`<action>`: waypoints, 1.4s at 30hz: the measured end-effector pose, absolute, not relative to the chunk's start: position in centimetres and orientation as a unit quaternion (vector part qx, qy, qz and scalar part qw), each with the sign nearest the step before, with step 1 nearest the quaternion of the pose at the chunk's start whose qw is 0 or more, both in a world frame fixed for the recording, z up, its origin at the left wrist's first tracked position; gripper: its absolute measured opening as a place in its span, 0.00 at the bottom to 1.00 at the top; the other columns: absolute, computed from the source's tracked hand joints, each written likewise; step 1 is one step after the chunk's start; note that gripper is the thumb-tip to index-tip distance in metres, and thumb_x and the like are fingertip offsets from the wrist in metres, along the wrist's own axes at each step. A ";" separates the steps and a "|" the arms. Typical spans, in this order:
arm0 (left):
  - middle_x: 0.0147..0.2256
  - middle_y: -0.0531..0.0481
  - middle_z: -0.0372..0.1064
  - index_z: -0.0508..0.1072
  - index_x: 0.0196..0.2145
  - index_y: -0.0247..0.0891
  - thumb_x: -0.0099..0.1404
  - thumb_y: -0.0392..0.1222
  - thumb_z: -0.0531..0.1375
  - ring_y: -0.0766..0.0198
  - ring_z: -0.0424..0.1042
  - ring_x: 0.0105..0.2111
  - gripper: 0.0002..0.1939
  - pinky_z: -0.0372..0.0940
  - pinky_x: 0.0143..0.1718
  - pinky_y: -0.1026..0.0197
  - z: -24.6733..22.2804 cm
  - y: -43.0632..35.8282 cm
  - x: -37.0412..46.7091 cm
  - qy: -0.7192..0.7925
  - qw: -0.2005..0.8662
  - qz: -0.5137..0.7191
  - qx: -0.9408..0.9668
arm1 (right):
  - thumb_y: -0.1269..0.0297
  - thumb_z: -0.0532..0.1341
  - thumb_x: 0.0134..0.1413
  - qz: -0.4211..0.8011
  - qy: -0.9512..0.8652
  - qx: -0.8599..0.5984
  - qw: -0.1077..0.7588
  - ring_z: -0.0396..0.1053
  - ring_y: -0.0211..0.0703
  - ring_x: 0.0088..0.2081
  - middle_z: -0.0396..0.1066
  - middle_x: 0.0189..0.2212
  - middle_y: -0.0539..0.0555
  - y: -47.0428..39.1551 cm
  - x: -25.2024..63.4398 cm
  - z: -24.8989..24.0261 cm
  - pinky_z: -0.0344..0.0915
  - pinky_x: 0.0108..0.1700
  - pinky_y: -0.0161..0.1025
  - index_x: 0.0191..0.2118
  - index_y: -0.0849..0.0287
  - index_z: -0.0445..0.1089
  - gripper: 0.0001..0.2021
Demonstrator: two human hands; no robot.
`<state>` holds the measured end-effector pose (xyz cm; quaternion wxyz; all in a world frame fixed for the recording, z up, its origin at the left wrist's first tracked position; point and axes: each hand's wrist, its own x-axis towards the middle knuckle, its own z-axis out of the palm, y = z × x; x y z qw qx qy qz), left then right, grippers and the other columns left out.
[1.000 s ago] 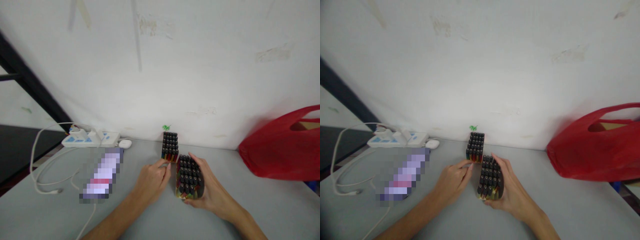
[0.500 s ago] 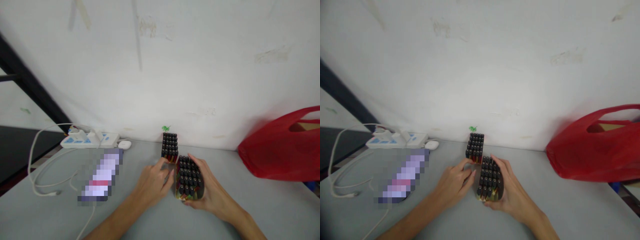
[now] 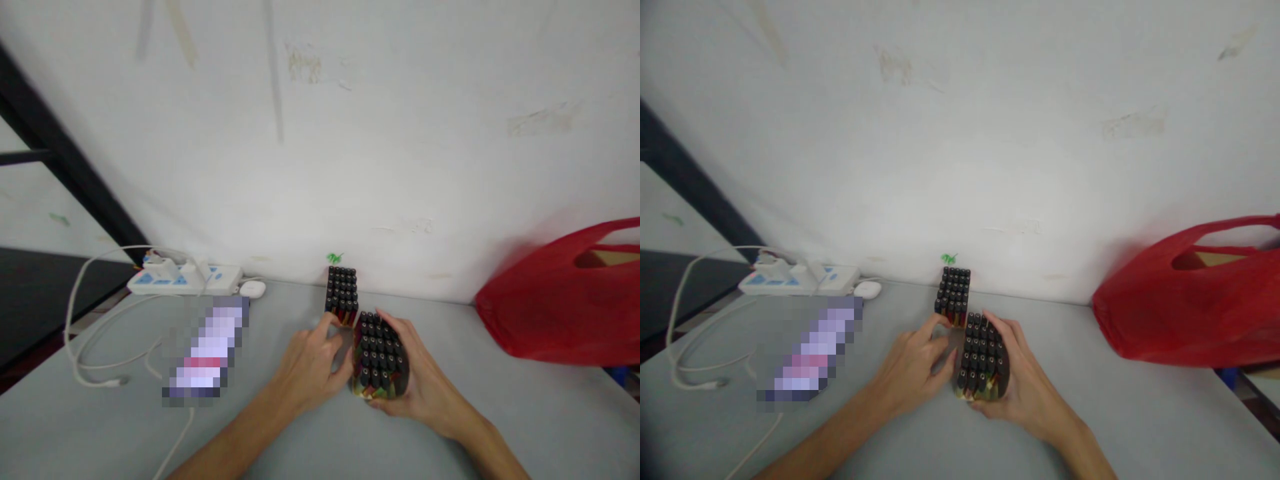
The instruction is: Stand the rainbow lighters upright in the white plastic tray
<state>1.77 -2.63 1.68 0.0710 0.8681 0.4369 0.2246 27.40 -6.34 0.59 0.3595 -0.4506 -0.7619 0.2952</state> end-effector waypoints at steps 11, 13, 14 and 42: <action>0.55 0.38 0.80 0.81 0.35 0.37 0.76 0.44 0.61 0.55 0.82 0.30 0.14 0.77 0.31 0.51 1.4 -2.7 1.9 0.432 0.009 0.234 0.871 | 0.59 0.84 0.45 0.263 -0.737 -0.489 0.386 0.58 0.69 0.75 0.56 0.73 0.63 -4.9 29.1 0.0 0.52 0.78 0.69 0.82 0.45 0.44 0.66; 0.54 0.38 0.81 0.81 0.35 0.37 0.76 0.43 0.61 0.56 0.82 0.30 0.13 0.77 0.31 0.52 1.1 -2.5 1.7 0.425 0.002 0.244 0.872 | 0.57 0.84 0.45 0.266 -0.732 -0.486 0.396 0.56 0.69 0.75 0.55 0.73 0.65 -4.2 29.1 0.1 0.50 0.79 0.70 0.82 0.47 0.44 0.66; 0.54 0.39 0.81 0.81 0.35 0.37 0.77 0.42 0.61 0.56 0.82 0.31 0.13 0.77 0.30 0.53 1.0 -2.5 1.6 0.423 -0.001 0.246 0.872 | 0.56 0.83 0.46 0.268 -0.732 -0.485 0.398 0.56 0.69 0.76 0.54 0.73 0.65 -3.8 29.1 0.3 0.49 0.79 0.70 0.82 0.48 0.44 0.66; 0.73 0.32 0.64 0.54 0.76 0.41 0.75 0.40 0.62 0.44 0.71 0.70 0.37 0.64 0.72 0.33 -1.8 -0.4 1.0 0.473 0.299 0.451 0.695 | 0.51 0.79 0.57 0.333 -0.647 -0.488 0.483 0.73 0.63 0.68 0.67 0.72 0.68 -0.1 26.7 -0.8 0.69 0.70 0.67 0.81 0.46 0.43 0.58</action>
